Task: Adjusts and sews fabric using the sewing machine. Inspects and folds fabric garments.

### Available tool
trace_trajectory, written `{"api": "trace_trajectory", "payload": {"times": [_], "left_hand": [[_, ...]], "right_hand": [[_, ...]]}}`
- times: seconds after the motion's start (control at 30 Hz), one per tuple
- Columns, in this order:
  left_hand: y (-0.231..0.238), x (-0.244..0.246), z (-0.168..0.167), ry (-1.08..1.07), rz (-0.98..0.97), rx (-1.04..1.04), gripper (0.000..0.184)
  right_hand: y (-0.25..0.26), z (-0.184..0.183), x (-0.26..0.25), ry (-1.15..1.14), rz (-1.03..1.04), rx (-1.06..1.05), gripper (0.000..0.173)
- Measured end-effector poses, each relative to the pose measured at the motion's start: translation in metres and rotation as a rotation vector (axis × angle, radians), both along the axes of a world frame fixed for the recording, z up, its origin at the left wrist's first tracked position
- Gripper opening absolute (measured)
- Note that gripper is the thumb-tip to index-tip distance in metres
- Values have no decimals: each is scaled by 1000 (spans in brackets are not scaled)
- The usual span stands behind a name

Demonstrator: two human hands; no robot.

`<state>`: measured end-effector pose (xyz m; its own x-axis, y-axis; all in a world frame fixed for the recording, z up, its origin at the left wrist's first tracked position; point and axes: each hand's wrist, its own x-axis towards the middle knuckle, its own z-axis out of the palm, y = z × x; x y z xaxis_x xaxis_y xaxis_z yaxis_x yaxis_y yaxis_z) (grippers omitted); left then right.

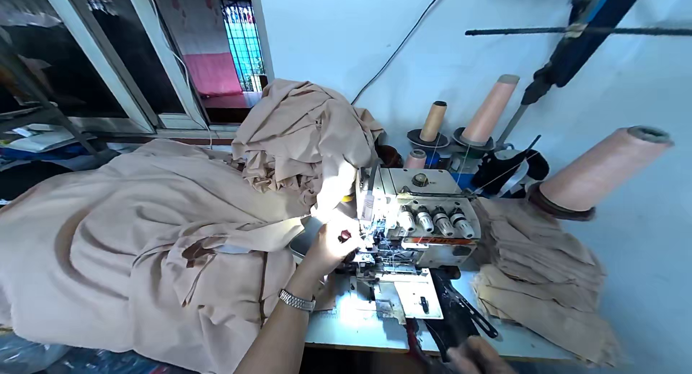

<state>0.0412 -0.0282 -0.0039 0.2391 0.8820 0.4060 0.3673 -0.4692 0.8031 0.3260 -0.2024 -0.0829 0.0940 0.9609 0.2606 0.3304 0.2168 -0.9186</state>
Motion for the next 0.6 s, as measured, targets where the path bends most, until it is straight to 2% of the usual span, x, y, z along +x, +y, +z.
{"api": "trace_trajectory", "payload": {"times": [0.07,0.13,0.3,0.5,0.6], "left_hand": [[0,-1,1,-27,-4,-20,2],[-1,-3,1,-65,-38,-38,2],[-5,-1,4,-104,-24,-83,3],[-6,0,9,-98,-20,-106,9],[-8,2,9,-58,72,-92,9]], "right_hand": [[20,0,17,-154,-261,59,27],[40,-6,32,-392,-389,114,34],[66,-21,47,-597,-405,43,28],[69,-21,45,-707,-373,12,26],[68,-23,44,-732,-369,27,23]]}}
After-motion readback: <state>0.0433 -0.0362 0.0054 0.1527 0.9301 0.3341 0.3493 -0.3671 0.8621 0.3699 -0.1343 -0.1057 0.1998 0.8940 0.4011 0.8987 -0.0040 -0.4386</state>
